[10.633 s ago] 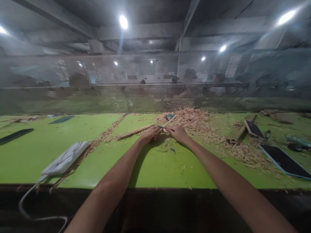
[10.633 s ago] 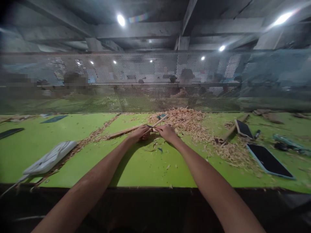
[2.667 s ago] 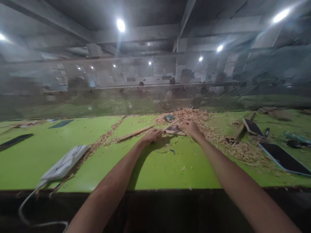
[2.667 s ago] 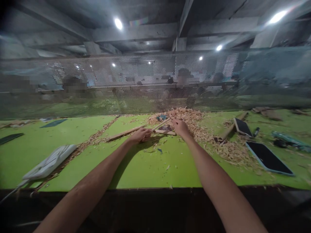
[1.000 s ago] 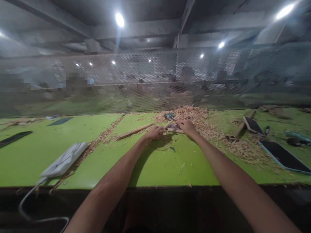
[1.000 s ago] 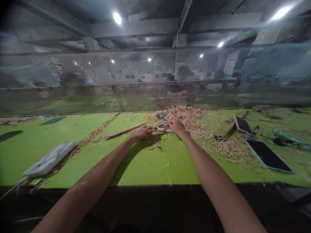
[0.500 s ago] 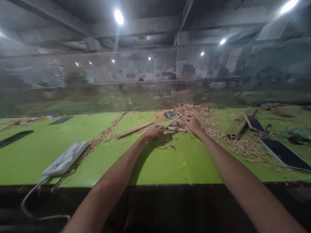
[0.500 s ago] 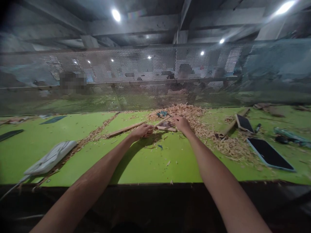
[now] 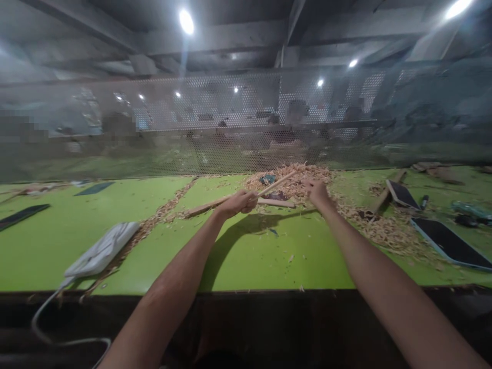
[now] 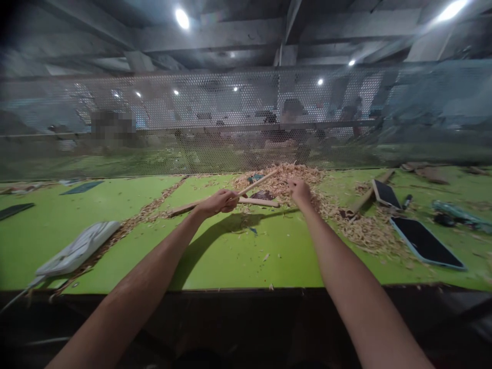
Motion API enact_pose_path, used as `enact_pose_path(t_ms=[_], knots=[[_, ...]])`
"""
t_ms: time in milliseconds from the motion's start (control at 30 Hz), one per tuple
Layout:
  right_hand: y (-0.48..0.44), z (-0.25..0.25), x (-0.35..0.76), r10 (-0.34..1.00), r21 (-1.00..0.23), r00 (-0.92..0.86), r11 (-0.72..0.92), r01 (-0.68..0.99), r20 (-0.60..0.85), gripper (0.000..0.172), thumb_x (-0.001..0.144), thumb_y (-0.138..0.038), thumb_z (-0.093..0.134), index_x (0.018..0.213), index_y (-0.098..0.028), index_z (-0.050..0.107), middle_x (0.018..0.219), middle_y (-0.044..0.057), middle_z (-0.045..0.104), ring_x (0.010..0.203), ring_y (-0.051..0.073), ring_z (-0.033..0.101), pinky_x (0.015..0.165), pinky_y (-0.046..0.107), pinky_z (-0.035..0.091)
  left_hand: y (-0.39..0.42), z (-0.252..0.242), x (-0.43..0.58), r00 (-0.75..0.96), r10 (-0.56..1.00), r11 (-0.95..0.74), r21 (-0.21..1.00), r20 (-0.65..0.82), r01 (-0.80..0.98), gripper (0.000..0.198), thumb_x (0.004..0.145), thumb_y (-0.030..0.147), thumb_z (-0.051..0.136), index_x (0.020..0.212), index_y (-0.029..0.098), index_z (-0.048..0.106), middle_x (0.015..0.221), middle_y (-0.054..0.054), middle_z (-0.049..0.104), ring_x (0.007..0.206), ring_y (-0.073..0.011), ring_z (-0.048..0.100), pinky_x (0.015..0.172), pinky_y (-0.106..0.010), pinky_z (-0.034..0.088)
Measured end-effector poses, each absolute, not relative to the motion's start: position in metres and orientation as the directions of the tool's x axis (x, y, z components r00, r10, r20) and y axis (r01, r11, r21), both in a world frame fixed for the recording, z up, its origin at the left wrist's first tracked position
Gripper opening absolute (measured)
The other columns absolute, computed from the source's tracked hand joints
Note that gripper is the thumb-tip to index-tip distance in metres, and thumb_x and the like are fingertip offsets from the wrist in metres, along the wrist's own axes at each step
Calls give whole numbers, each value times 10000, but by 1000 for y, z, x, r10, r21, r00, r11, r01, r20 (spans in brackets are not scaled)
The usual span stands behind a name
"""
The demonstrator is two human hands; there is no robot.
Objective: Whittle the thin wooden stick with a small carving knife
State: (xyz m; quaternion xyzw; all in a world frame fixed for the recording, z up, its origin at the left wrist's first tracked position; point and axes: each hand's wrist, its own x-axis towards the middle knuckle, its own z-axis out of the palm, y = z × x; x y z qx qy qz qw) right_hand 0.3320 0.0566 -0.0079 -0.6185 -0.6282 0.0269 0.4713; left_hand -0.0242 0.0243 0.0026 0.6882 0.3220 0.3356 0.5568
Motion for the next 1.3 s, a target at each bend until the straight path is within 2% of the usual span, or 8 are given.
enact_pose_path(t_ms=[67,167,333,500,667,967,1167,1300], knots=[[59,-7,335,798,-654,289,166,738,528,540,1227,-525,649,1168,-147,1030,1079,252,968,1110,466,925,1044,555,721,23,3,-25,550,824,-184,982,137,31,465,1239,435,763,828,241,669,647,73,443,514,-95,360,537,-241,313],[60,-2,322,816,-686,309,142,714,489,452,1205,-469,679,1174,-175,1021,1204,227,981,1247,429,910,1162,531,705,20,-1,-21,468,878,-161,982,95,102,431,1240,392,742,844,235,681,679,45,527,531,-108,426,556,-251,377],[50,1,284,859,-655,132,268,706,494,461,1214,-528,696,1165,-198,1014,1110,149,973,1211,394,886,1129,490,702,14,-6,-10,392,919,-130,975,50,179,392,1250,374,705,890,218,709,711,16,616,565,-120,469,563,-249,401],[27,-3,249,888,-605,-71,366,707,454,362,1202,-535,741,1224,-348,1050,1265,126,999,1189,399,915,1093,506,715,11,-2,-4,385,921,-107,986,51,126,350,1234,382,761,930,243,660,688,41,575,553,-116,440,536,-235,357],[8,-1,230,900,-563,-174,391,728,400,397,1232,-514,729,1291,-305,1062,1329,120,1004,1214,406,909,1095,492,685,9,-4,-2,371,927,-71,997,55,31,231,1226,425,813,1118,240,728,680,96,506,517,-115,406,517,-234,299],[18,-6,242,886,-517,-178,401,756,428,333,1210,-423,747,1301,-379,1064,1370,85,1012,1256,392,945,1130,514,734,12,-9,1,361,933,-87,979,15,184,383,1226,301,733,852,220,714,750,-25,664,580,-135,517,564,-264,407],[25,-6,256,900,-552,-53,311,773,433,232,1181,-444,898,1296,-345,1073,1347,119,1014,1270,398,976,1133,496,761,15,-10,0,407,911,-160,965,64,207,298,1145,436,797,950,212,823,688,18,597,554,-147,448,560,-293,360],[25,-2,262,921,-585,-10,255,770,389,311,1227,-404,847,1439,-303,1051,1432,153,995,1280,390,979,1166,503,769,16,-11,-1,427,902,-201,939,66,278,398,1148,551,771,1001,190,854,694,28,588,579,-148,449,597,-306,361]])
